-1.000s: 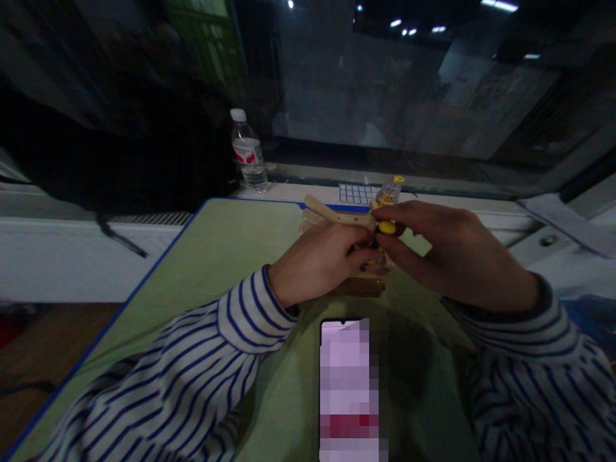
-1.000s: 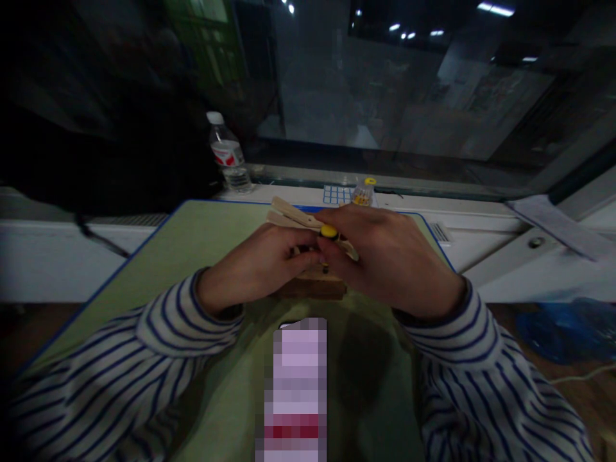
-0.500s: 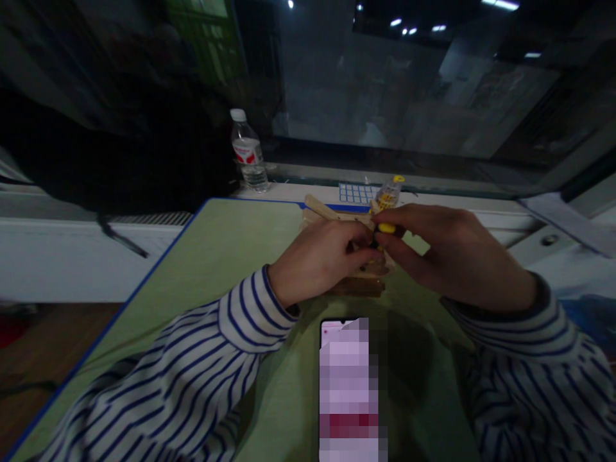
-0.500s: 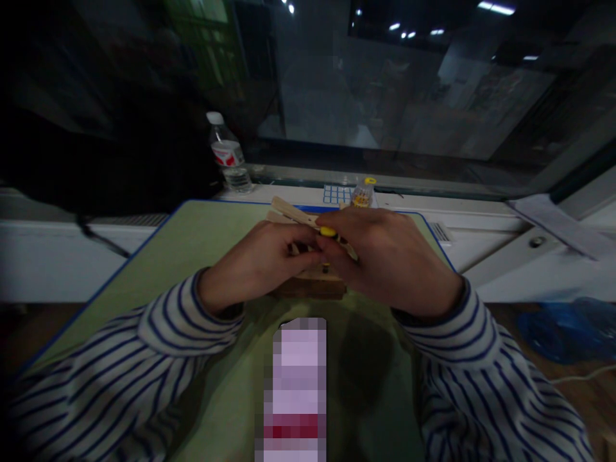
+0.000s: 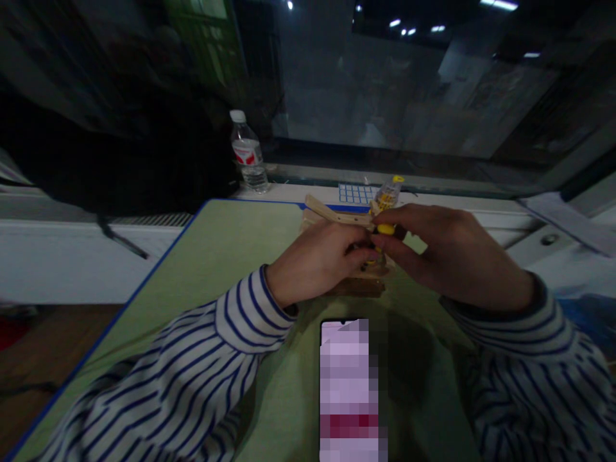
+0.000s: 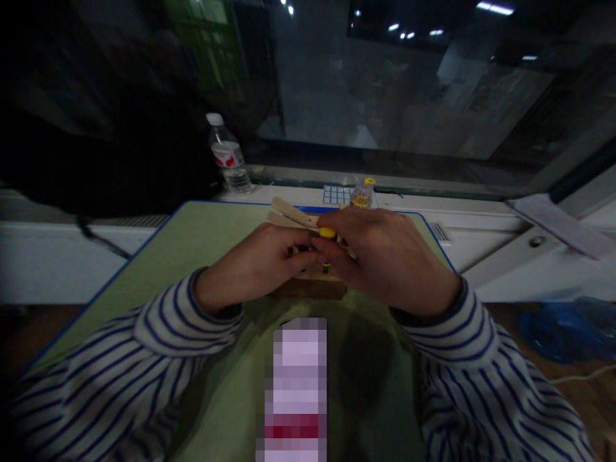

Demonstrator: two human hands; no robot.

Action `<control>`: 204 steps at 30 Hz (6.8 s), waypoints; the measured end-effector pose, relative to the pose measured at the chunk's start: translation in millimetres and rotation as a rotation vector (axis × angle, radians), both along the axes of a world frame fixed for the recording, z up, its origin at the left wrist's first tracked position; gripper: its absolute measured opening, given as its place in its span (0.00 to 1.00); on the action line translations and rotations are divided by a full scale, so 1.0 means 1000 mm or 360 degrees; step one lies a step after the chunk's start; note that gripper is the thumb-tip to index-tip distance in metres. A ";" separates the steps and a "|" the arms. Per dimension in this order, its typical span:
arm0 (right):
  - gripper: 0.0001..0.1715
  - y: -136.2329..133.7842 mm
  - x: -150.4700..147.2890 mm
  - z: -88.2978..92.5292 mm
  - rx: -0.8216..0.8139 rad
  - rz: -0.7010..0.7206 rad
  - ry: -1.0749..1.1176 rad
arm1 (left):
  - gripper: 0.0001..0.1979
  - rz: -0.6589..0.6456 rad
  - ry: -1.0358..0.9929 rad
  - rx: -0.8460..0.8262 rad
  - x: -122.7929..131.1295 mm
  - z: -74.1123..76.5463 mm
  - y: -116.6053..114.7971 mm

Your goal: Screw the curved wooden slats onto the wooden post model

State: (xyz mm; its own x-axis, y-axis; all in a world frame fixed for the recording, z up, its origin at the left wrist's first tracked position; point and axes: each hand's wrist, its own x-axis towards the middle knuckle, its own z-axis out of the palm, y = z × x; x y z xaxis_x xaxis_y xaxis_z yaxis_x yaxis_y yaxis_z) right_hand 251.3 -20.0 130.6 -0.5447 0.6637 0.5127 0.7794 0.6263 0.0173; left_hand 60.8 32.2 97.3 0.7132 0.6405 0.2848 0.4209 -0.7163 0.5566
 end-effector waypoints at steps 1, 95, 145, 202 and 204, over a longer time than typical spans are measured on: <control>0.13 0.000 0.000 0.000 0.0000 -0.0004 0.0002 | 0.10 -0.0006 0.0003 0.0000 0.000 0.000 0.000; 0.19 -0.001 0.002 -0.002 -0.0072 -0.0017 0.0041 | 0.10 -0.0058 -0.0055 0.0073 -0.005 -0.002 0.001; 0.17 -0.001 0.001 0.000 -0.0064 -0.0018 0.0066 | 0.07 0.0052 -0.0099 0.0111 -0.002 -0.005 0.000; 0.14 0.000 0.000 -0.001 -0.0038 0.0006 0.0017 | 0.10 -0.0144 -0.0070 0.0101 0.000 -0.011 0.005; 0.14 0.001 0.001 -0.001 -0.0034 0.0002 0.0010 | 0.11 -0.0165 -0.0084 0.0085 0.000 -0.010 0.004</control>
State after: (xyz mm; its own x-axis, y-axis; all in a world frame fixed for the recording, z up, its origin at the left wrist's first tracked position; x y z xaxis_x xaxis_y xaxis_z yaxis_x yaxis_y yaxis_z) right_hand 252.1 -19.3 129.5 -0.5425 0.6738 0.5018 0.7787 0.6274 -0.0007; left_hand 60.4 36.4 87.6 0.7579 0.5470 0.3555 0.3144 -0.7837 0.5357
